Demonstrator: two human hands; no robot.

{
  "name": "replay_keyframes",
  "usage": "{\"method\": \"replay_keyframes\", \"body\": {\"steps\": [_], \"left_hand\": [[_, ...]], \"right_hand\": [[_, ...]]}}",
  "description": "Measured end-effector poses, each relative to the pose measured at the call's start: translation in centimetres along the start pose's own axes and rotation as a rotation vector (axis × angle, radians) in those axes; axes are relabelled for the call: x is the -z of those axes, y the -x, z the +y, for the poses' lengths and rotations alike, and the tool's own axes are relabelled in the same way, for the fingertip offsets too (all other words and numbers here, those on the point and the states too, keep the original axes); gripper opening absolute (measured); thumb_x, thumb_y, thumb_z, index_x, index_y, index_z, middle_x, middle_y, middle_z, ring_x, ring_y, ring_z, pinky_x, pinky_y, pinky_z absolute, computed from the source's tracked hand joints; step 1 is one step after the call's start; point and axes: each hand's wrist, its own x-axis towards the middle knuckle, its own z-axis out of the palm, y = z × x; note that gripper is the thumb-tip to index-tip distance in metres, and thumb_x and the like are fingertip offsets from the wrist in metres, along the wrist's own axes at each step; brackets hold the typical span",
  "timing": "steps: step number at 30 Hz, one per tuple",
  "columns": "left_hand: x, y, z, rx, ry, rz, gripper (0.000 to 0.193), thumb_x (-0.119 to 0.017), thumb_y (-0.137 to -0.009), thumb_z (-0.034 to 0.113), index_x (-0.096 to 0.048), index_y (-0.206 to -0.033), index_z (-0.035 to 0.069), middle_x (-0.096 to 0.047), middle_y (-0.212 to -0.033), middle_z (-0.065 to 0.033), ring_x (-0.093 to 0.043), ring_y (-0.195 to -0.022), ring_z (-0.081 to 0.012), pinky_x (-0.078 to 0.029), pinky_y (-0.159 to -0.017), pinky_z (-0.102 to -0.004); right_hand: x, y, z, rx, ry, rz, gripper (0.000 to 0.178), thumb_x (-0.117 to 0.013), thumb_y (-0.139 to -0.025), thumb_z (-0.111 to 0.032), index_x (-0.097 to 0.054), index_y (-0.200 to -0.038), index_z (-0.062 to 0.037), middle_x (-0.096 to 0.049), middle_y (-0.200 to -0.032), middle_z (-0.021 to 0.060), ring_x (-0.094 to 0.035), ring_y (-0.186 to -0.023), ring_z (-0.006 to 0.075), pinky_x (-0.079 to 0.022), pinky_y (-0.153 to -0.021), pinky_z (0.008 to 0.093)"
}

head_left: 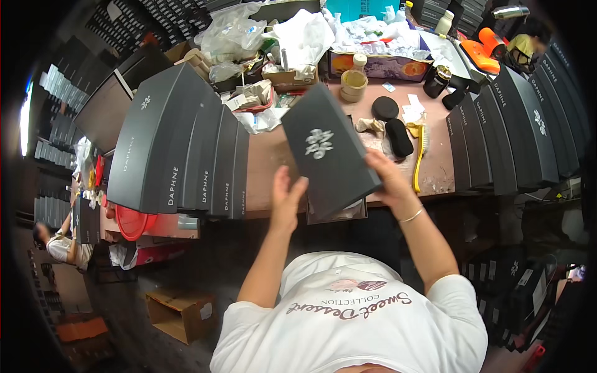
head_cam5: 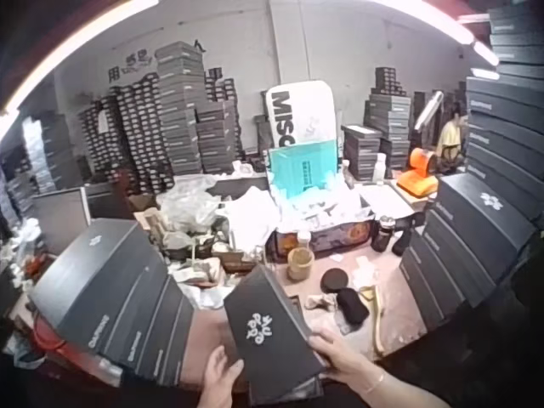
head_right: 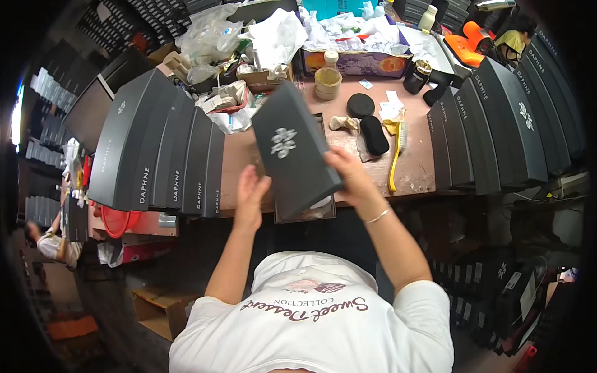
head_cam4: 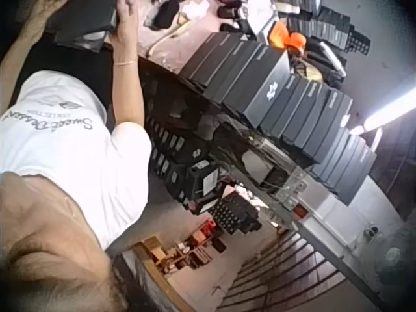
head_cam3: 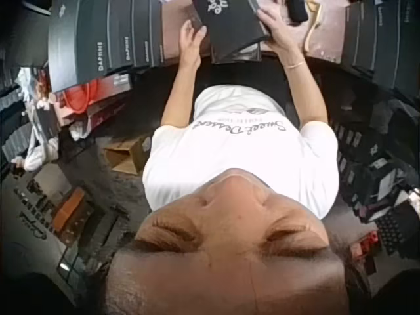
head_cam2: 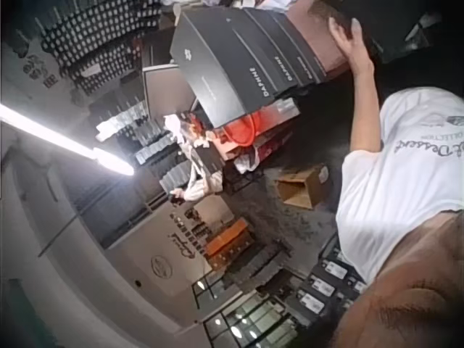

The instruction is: Packing a pair of women's high-heeled shoes into a shoebox with protective tissue paper and foam inserts.

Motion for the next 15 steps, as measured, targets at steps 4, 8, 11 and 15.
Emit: {"method": "replay_keyframes", "body": {"steps": [4, 8, 11, 15], "left_hand": [[7.1, -0.8, 5.9, -0.069, 0.223, -0.170, 0.059, -0.043, -0.097, 0.042, -0.033, -0.142, 0.006, -0.036, -0.144, -0.0144, -0.030, -0.136, -0.0261, -0.018, -0.112, -0.0385], [12.4, 0.7, 6.0, -0.204, -1.093, -0.149, 0.065, -0.058, -0.089, 0.017, -0.027, -0.144, 0.004, -0.036, -0.142, -0.0212, -0.036, -0.132, -0.0347, -0.030, -0.107, -0.0398], [13.0, -0.5, 3.6, -0.187, -0.957, -0.013, 0.063, -0.060, -0.085, 0.010, -0.032, -0.141, 0.002, -0.044, -0.135, -0.0247, -0.046, -0.123, -0.0354, -0.038, -0.101, -0.0383], [11.9, -4.0, -1.6, -0.314, -1.048, 0.081, 0.062, -0.062, -0.085, 0.014, -0.035, -0.140, 0.001, -0.043, -0.135, -0.0266, -0.044, -0.124, -0.0376, -0.037, -0.101, -0.0409]], "right_hand": [[-7.4, 1.9, 4.4, 0.024, 0.911, -0.460, 0.053, -0.055, -0.093, -0.034, -0.043, -0.132, 0.0003, -0.056, -0.118, 0.0196, -0.058, -0.106, 0.0284, -0.044, -0.093, 0.0355], [-8.1, 3.0, 8.6, 0.326, 1.523, -0.699, 0.043, -0.068, -0.080, -0.029, -0.057, -0.112, -0.0019, -0.057, -0.105, 0.0140, -0.058, -0.095, 0.0339, -0.047, -0.080, 0.0415], [-2.1, 3.1, 9.5, 0.522, 1.705, -0.424, 0.035, -0.071, -0.076, -0.025, -0.059, -0.103, -0.0047, -0.058, -0.097, 0.0135, -0.059, -0.087, 0.0316, -0.047, -0.074, 0.0417], [-0.8, 4.9, 7.0, 0.342, 1.601, -0.274, 0.038, -0.072, -0.074, -0.019, -0.057, -0.106, -0.0062, -0.058, -0.099, 0.0131, -0.058, -0.089, 0.0303, -0.044, -0.081, 0.0386]]}}
